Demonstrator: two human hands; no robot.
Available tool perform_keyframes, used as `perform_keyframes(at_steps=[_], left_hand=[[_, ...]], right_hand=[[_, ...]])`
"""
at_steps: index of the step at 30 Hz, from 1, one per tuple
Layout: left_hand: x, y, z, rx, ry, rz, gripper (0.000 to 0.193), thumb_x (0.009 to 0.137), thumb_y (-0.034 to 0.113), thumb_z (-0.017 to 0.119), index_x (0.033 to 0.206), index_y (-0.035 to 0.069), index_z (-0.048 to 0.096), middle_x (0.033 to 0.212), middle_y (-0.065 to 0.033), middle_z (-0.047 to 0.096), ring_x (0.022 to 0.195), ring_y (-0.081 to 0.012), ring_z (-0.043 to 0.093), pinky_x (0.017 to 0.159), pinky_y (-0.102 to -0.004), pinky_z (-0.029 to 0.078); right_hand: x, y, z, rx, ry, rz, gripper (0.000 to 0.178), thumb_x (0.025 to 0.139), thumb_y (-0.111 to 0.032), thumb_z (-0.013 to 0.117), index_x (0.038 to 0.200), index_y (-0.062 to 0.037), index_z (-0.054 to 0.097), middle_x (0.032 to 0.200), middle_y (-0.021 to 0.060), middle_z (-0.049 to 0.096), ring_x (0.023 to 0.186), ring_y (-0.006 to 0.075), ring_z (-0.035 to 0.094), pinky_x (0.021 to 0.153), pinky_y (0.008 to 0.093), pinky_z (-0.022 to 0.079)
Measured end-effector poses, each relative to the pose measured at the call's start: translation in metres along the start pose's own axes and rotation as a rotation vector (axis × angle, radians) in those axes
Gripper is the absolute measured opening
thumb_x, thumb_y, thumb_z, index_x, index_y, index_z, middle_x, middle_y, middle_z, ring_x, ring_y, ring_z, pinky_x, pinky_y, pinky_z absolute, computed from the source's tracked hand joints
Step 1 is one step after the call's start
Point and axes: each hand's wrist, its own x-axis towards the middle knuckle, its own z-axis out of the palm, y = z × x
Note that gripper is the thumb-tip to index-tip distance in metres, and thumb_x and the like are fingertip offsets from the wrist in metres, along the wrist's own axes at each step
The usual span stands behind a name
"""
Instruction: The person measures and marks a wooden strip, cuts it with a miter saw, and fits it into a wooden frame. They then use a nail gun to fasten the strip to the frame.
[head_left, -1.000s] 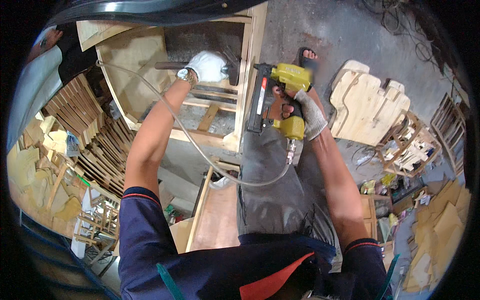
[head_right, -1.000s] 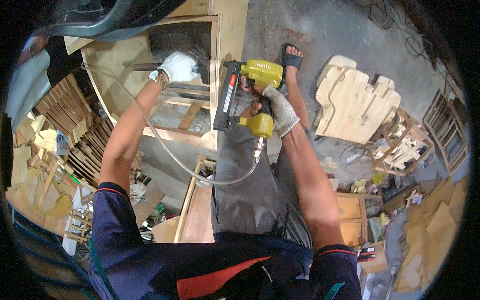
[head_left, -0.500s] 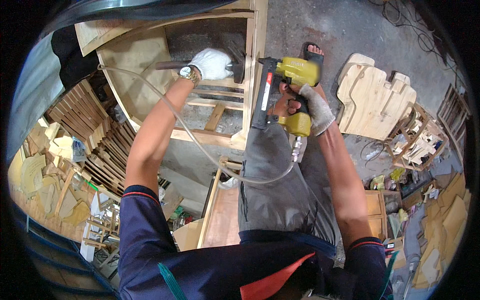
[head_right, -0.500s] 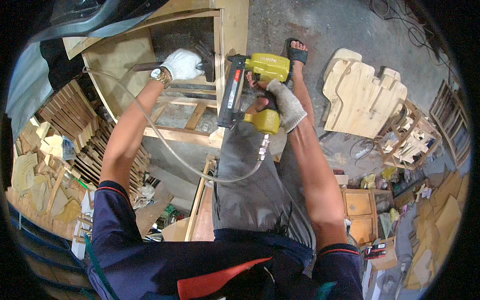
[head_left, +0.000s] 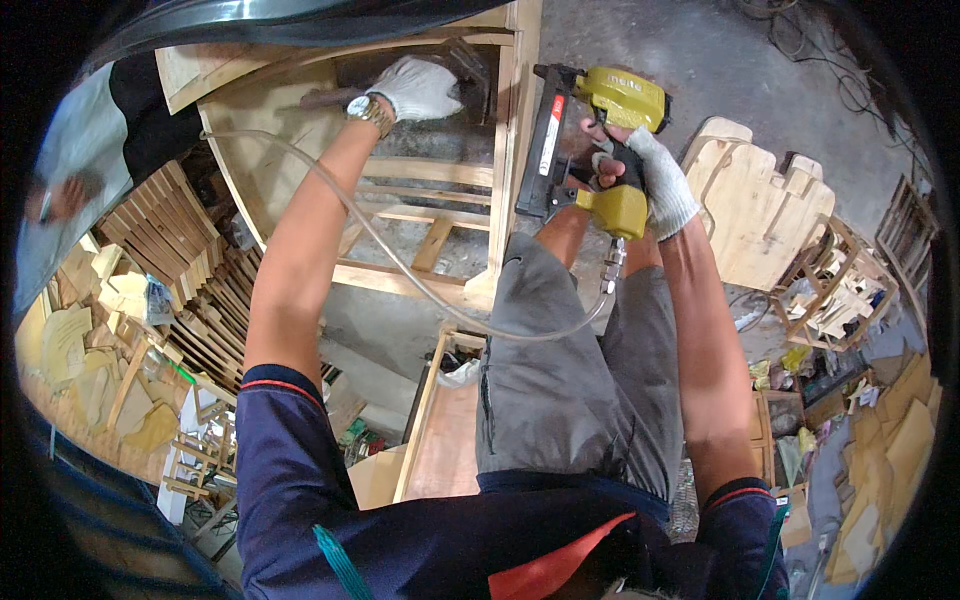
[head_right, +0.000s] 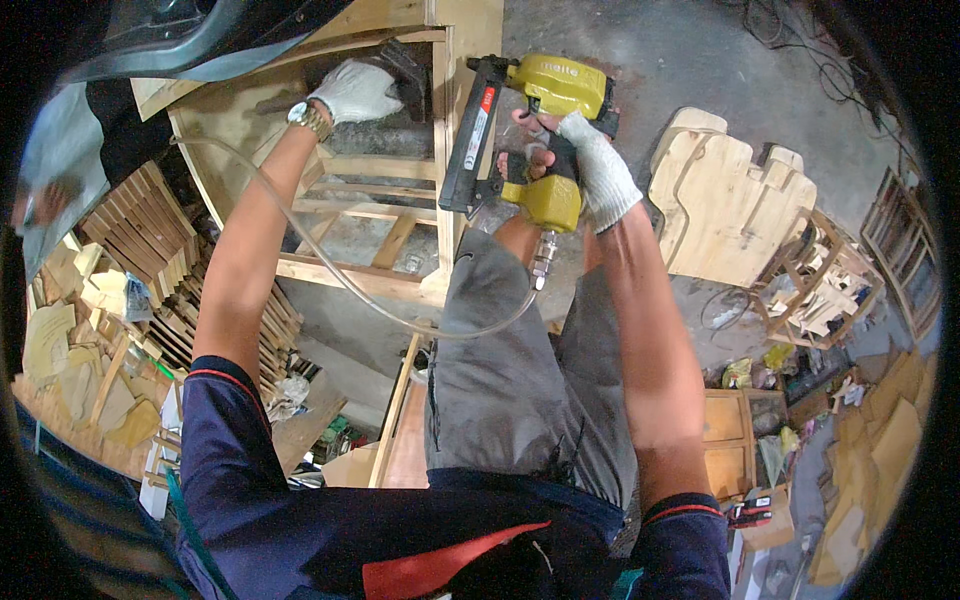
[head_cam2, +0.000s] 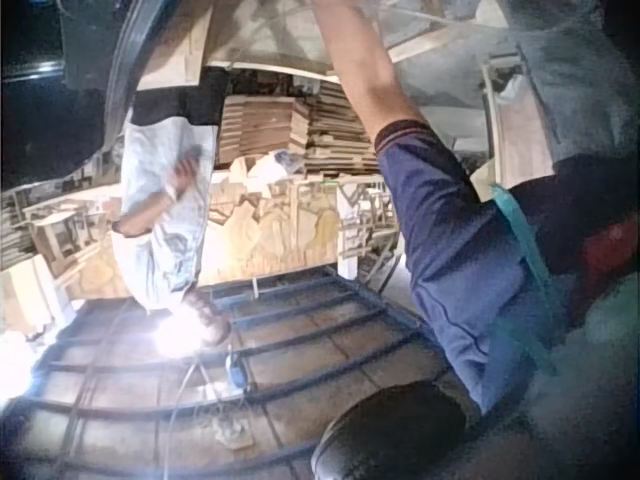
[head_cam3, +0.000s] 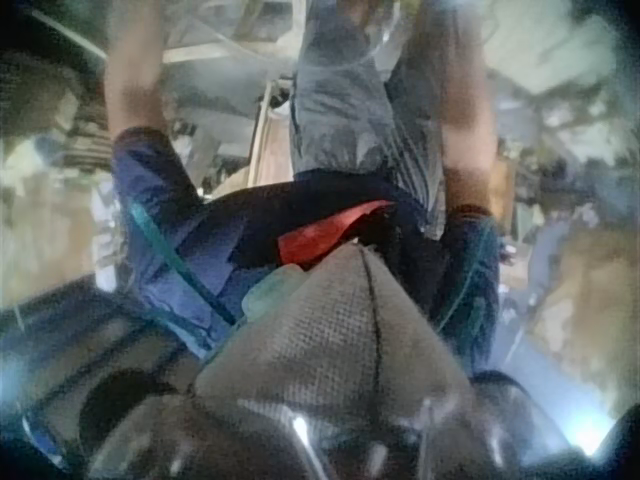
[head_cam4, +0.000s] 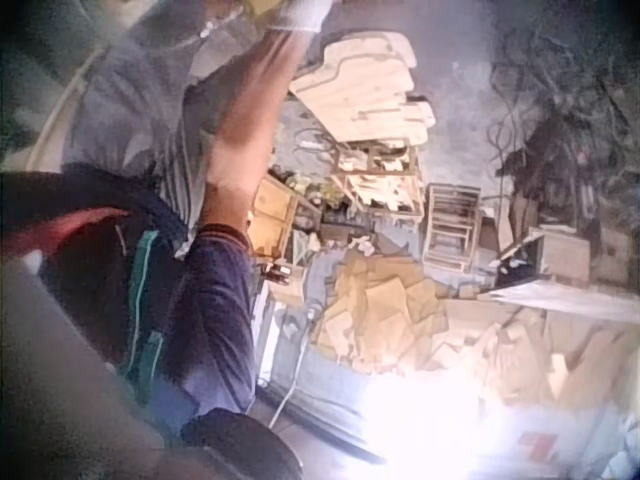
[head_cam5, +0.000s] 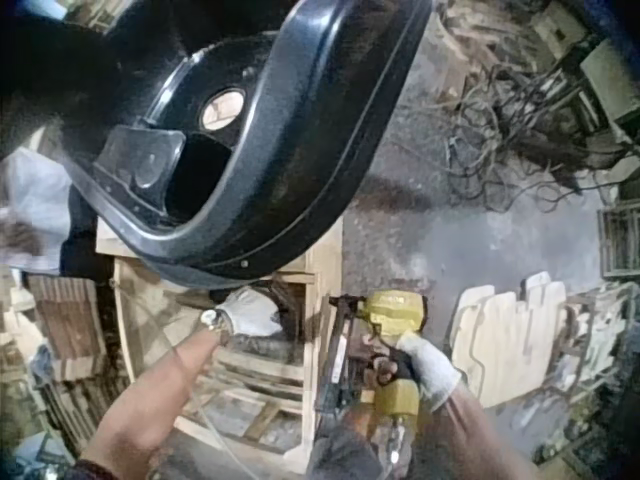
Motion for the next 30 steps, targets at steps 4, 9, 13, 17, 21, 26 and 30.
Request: perform_keyframes(at_steps=[4,9,13,17,21,26,30], left_hand=[[0.008,0.005,-0.003,0.016,0.012,0.05,0.043,0.081,0.04,0.059,0.083,-0.001,0.07,0.088,-0.0258,0.068,0.082,-0.0423,0.067,0.077,-0.0517,0.053],[0.006,0.006,0.002,-0.004,-0.004,0.023,0.042,0.083,0.04,0.059,0.083,-0.002,0.069,0.087,-0.0256,0.067,0.082,-0.0425,0.067,0.077,-0.0522,0.053],[0.002,0.012,-0.007,0.008,-0.004,0.032,0.041,0.082,0.038,0.059,0.085,-0.001,0.07,0.09,-0.0252,0.067,0.084,-0.0422,0.067,0.077,-0.052,0.052],[0.001,0.013,0.005,0.049,-0.029,0.06,0.042,0.084,0.041,0.059,0.086,0.0,0.071,0.095,-0.0246,0.068,0.086,-0.0416,0.068,0.08,-0.0509,0.054],[-0.025,0.03,0.02,-0.019,-0.132,0.056,0.048,0.086,0.048,0.06,0.085,0.002,0.073,0.092,-0.0238,0.07,0.09,-0.0392,0.069,0.085,-0.0482,0.055],[-0.069,0.051,0.089,-0.124,-0.086,0.117,0.042,0.081,0.045,0.066,0.081,0.004,0.074,0.087,-0.0223,0.07,0.084,-0.0404,0.068,0.078,-0.0488,0.055],[-0.073,0.061,0.112,-0.158,-0.163,0.073,0.039,0.077,0.041,0.069,0.085,0.003,0.074,0.094,-0.0215,0.071,0.091,-0.0399,0.068,0.082,-0.049,0.054]], right_hand=[[0.006,-0.004,0.008,-0.033,0.018,0.078,0.033,0.096,-0.021,0.066,0.12,-0.0011,0.055,0.115,0.0125,0.068,0.057,0.0108,0.055,0.066,0.0323,0.06],[-0.002,-0.003,0.018,0.005,0.033,0.117,0.037,0.097,-0.022,0.065,0.125,-0.0005,0.052,0.114,0.0098,0.069,0.059,0.0089,0.053,0.059,0.0286,0.056],[0.003,-0.006,0.013,-0.022,0.042,0.181,0.025,0.097,-0.018,0.063,0.116,-0.002,0.057,0.1,0.0093,0.069,0.057,0.0101,0.054,0.062,0.0317,0.059],[-0.003,-0.005,-0.002,-0.034,0.041,0.076,0.031,0.098,-0.021,0.061,0.122,-0.0022,0.056,0.101,0.009,0.069,0.058,0.0101,0.054,0.058,0.0287,0.055],[-0.029,0.003,-0.022,-0.044,0.136,0.135,0.036,0.098,-0.022,0.061,0.127,-0.0026,0.056,0.099,0.0088,0.07,0.059,0.0102,0.055,0.056,0.0276,0.053],[-0.076,0.05,-0.029,-0.058,0.309,0.137,0.026,0.095,-0.012,0.061,0.119,-0.0067,0.054,0.094,0.0045,0.063,0.054,0.0088,0.051,0.05,0.0252,0.052],[-0.083,0.088,-0.041,0.081,0.155,0.247,0.024,0.097,-0.017,0.059,0.117,-0.0047,0.054,0.101,0.0049,0.064,0.057,0.011,0.051,0.052,0.0292,0.053]])
